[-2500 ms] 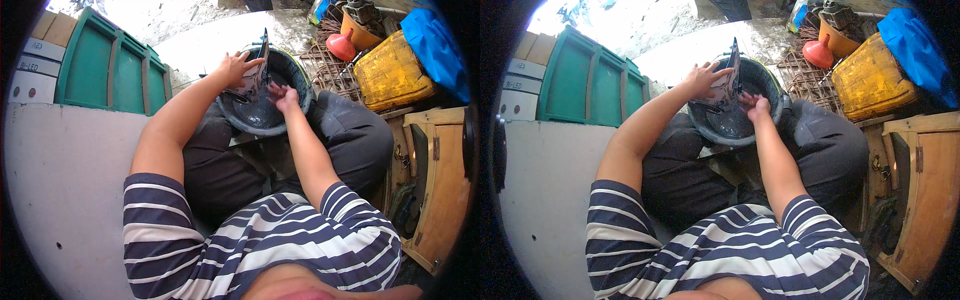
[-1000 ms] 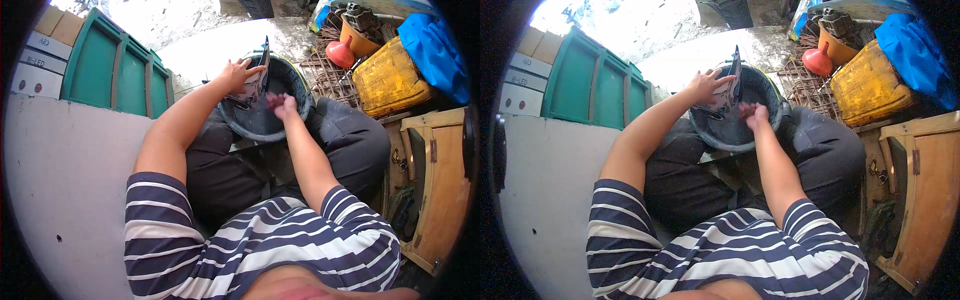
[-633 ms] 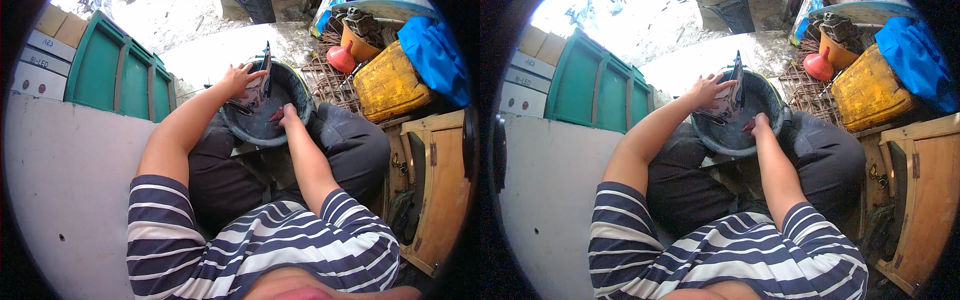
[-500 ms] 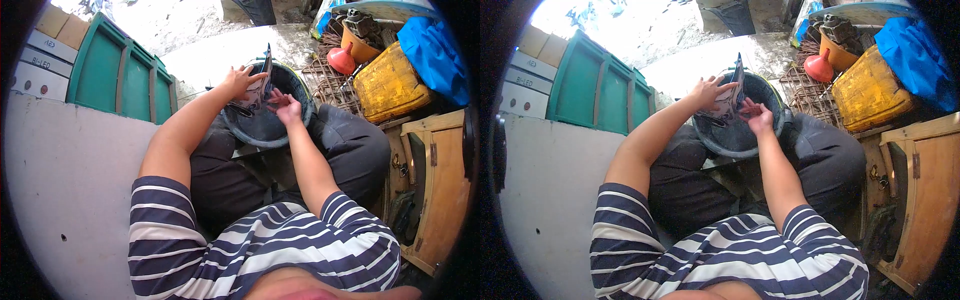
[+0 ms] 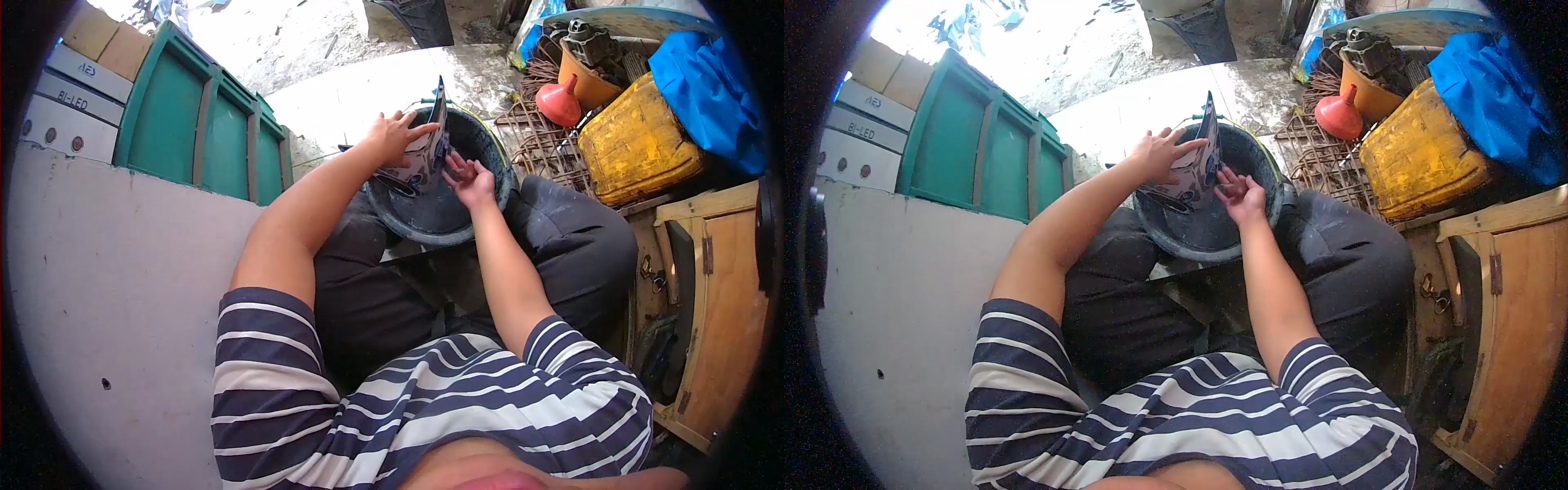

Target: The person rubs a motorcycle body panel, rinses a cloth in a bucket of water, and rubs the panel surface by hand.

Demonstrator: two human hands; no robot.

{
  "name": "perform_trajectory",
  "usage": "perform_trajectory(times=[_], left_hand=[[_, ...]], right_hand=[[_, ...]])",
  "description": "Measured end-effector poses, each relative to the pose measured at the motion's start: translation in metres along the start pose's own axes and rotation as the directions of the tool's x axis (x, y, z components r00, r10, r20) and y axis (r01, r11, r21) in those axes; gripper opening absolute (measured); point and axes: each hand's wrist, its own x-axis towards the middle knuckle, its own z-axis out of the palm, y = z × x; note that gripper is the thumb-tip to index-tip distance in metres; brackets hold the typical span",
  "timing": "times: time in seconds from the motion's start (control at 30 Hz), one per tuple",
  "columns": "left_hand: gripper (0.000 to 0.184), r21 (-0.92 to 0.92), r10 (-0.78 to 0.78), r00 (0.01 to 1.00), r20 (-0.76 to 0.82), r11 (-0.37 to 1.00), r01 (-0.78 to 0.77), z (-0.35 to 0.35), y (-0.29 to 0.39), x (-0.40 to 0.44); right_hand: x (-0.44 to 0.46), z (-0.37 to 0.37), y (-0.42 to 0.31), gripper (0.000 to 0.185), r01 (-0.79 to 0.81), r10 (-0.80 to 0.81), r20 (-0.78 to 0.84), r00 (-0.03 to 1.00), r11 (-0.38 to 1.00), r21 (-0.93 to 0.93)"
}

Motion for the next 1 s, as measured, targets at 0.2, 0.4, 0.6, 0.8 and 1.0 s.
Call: perform_trajectory(times=[0.2, 0.4, 0.6, 0.8, 1.0], left_hand=[[0.119, 0.007, -0.007, 1.000, 0.010, 1.000, 0.007, -0.002, 0.001, 0.002], [0.119, 0.017, -0.008, 1.000, 0.013, 1.000, 0.008, -0.008, 0.000, -0.002], [0.117, 0.035, -0.004, 1.000, -0.027, 0.999, 0.005, -0.015, -0.005, -0.004], [0.116, 0.076, 0.009, 0.999, -0.036, 0.997, -0.006, -0.021, -0.010, -0.003], [0.115, 0.060, -0.015, 0.998, -0.055, 0.998, 0.019, -0.025, -0.018, -0.004]], right_hand=[[-0.008, 0.002, 0.000, 0.022, -0.314, -0.023, -0.624, 0.781, 0.850, -0.423], [0.008, -0.014, 0.006, 0.021, -0.174, 0.129, -0.210, 0.969, 0.962, -0.212], [0.036, -0.046, 0.009, 0.018, -0.296, 0.024, -0.463, 0.886, 0.798, -0.525], [-0.001, -0.007, 0.016, 0.016, -0.272, 0.096, -0.347, 0.933, 0.819, -0.505], [0.015, -0.024, 0.015, 0.024, -0.385, -0.018, -0.455, 0.890, 0.504, -0.773]])
